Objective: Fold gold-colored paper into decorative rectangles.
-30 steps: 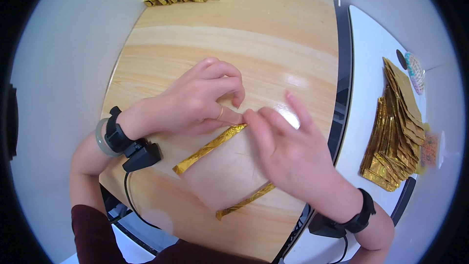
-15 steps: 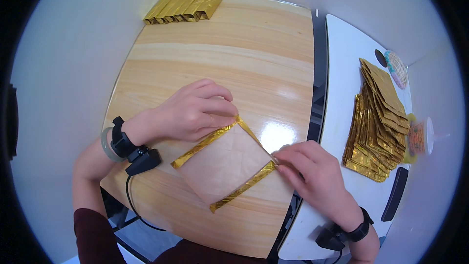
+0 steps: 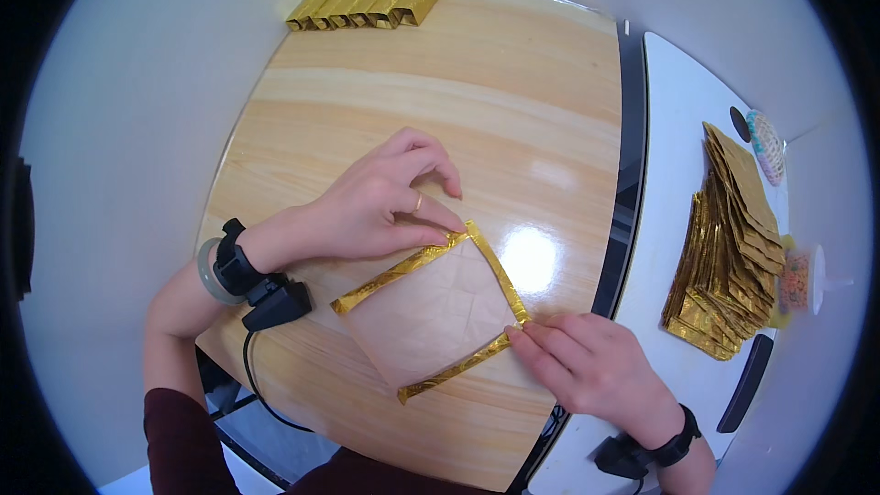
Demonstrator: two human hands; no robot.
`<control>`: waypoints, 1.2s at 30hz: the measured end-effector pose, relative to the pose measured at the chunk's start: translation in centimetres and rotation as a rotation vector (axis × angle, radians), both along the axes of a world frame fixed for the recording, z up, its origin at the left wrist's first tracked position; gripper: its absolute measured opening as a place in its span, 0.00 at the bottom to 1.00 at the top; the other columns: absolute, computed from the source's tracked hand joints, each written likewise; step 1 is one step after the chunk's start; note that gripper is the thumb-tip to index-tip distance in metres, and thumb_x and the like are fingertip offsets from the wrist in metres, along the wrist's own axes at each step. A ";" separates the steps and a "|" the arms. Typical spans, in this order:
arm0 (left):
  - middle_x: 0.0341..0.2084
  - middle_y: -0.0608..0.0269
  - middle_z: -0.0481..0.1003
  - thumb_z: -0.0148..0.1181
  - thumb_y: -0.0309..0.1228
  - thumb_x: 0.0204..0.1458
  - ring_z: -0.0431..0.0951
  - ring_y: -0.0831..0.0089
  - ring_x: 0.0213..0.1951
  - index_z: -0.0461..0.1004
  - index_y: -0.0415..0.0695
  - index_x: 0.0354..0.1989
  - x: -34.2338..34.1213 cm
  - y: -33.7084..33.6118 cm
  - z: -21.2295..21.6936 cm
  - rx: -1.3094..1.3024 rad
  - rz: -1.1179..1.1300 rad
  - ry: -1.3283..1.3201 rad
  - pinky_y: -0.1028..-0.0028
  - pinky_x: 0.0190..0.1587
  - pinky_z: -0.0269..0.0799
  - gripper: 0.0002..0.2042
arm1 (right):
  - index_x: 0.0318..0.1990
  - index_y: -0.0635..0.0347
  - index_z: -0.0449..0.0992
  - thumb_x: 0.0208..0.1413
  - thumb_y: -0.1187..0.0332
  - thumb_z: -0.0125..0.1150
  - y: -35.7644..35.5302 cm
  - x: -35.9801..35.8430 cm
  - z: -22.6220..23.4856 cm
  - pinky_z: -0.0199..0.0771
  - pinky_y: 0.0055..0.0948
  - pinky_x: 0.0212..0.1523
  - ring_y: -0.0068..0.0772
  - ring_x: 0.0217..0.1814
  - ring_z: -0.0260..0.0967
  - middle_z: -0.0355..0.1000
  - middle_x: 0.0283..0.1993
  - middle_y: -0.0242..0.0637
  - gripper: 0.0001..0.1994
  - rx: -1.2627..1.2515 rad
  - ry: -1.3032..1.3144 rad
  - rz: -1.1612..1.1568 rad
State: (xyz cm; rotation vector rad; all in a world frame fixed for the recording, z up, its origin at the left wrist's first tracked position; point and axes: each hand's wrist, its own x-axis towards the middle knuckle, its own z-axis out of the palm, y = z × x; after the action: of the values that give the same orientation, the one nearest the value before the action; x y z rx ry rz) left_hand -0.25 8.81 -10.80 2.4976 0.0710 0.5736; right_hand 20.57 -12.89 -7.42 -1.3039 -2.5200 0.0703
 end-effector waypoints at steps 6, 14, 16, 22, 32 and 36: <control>0.39 0.67 0.72 0.71 0.31 0.38 0.68 0.62 0.47 0.83 0.51 0.33 0.4 0.1 0.4 0.051 0.011 -0.002 0.67 0.49 0.69 0.10 | 0.44 0.68 0.75 0.42 0.76 0.57 0.6 0.4 0.7 0.74 0.22 0.36 0.28 0.37 0.71 0.74 0.36 0.36 0.17 0.086 -0.195 0.128; 0.38 0.67 0.73 0.68 0.29 0.42 0.69 0.62 0.48 0.83 0.50 0.33 0.4 0.2 1.1 0.120 0.011 0.020 0.67 0.49 0.70 0.08 | 0.42 0.68 0.77 0.42 0.76 0.58 0.9 -0.3 0.1 0.73 0.21 0.35 0.27 0.36 0.71 0.74 0.36 0.37 0.15 0.126 -0.159 0.090; 0.38 0.67 0.73 0.66 0.27 0.43 0.70 0.63 0.46 0.82 0.50 0.33 -0.1 -0.3 2.3 0.160 0.144 -0.036 0.68 0.45 0.71 0.08 | 0.41 0.68 0.77 0.42 0.76 0.59 0.9 -0.4 0.0 0.73 0.21 0.35 0.27 0.36 0.71 0.74 0.36 0.37 0.15 0.128 -0.143 0.069; 0.27 0.67 0.75 0.68 0.22 0.39 0.74 0.66 0.27 0.79 0.46 0.32 -6.2 -6.4 4.9 0.082 0.314 0.021 0.73 0.27 0.70 0.10 | 0.41 0.66 0.78 0.41 0.76 0.60 0.9 -0.8 -0.4 0.73 0.23 0.33 0.28 0.35 0.70 0.73 0.36 0.35 0.15 0.110 -0.072 0.002; 0.31 0.66 0.75 0.63 0.26 0.47 0.76 0.68 0.32 0.77 0.44 0.35 -9.7 -10.2 2.0 0.003 0.125 0.122 0.72 0.27 0.73 0.07 | 0.41 0.64 0.78 0.38 0.76 0.63 1.3 -0.9 -0.7 0.72 0.26 0.29 0.31 0.33 0.70 0.72 0.34 0.33 0.17 0.054 0.052 -0.063; 0.30 0.67 0.75 0.67 0.27 0.46 0.77 0.70 0.32 0.79 0.43 0.35 -9.2 -10.4 1.0 -0.233 0.195 0.214 0.74 0.28 0.74 0.07 | 0.42 0.61 0.78 0.39 0.79 0.67 1.6 -0.3 -1.3 0.74 0.28 0.31 0.31 0.35 0.71 0.74 0.35 0.34 0.17 -0.022 0.210 -0.096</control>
State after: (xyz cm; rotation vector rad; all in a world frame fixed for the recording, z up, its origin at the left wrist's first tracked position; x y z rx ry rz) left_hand -9.45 -1.58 -9.76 2.3275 0.4417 0.3502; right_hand 20.31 -11.34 -8.67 -1.3485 -2.2845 0.2028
